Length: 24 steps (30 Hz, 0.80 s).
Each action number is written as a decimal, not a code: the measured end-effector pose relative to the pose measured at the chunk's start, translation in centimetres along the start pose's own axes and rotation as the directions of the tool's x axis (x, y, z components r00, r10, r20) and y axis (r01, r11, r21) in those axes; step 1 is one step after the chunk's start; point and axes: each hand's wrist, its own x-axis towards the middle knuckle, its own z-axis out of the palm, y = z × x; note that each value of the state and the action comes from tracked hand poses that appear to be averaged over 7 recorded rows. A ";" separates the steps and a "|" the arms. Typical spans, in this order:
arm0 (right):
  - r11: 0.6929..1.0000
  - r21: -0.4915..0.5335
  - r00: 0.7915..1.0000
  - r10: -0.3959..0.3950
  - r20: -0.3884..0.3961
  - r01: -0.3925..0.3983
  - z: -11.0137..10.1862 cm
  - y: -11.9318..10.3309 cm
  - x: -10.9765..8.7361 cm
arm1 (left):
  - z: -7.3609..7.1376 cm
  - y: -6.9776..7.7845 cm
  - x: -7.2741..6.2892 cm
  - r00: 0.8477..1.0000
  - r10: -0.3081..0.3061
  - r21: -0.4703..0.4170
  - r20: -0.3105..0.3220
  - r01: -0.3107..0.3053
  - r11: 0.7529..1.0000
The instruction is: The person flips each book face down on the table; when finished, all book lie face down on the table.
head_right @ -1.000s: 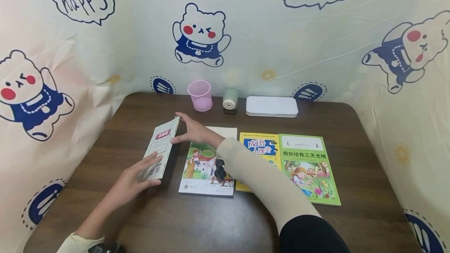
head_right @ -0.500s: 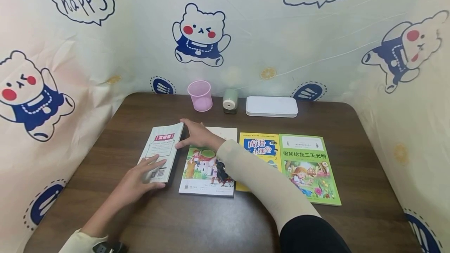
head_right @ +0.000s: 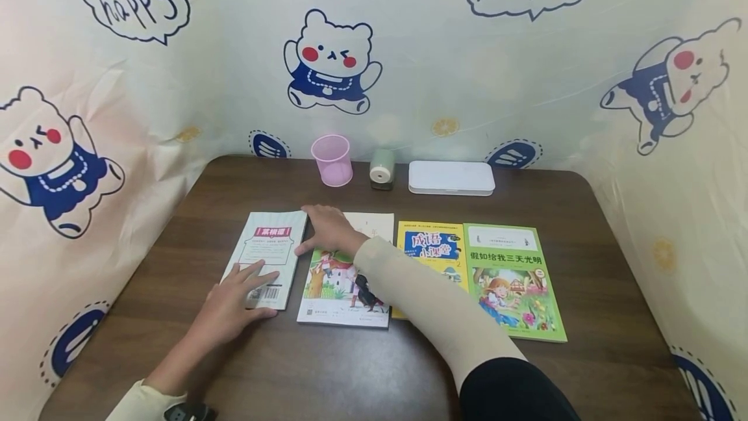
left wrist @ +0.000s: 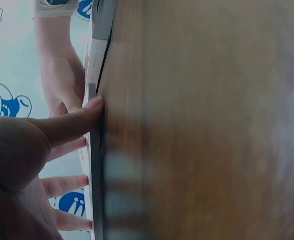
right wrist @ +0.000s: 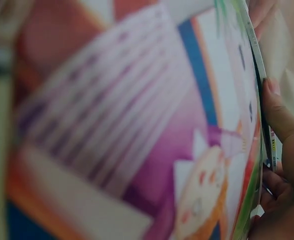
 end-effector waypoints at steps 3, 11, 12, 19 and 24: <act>1.000 -0.018 1.000 0.007 -0.002 -0.007 0.0 -0.2 -0.2 | 0.3 0.0 -0.1 1.000 -0.009 0.017 0.009 0.009 1.000; 0.996 -0.091 1.000 -0.006 -0.018 0.004 0.5 0.0 -0.2 | 0.9 -0.2 -0.2 1.000 0.004 0.032 -0.013 -0.003 0.999; 0.995 -0.099 1.000 -0.006 -0.019 0.004 0.5 0.0 -0.2 | 0.9 -0.2 -0.2 1.000 0.005 0.032 -0.017 -0.004 0.999; 0.993 -0.117 1.000 0.010 -0.017 -0.012 0.6 -0.2 -0.5 | 1.3 -0.3 -0.4 1.000 0.008 0.009 -0.021 -0.008 1.000; 0.991 -0.131 0.999 0.037 0.005 -0.036 0.4 -0.6 -0.8 | 1.5 -0.3 -0.3 1.000 0.012 -0.017 -0.016 -0.012 1.000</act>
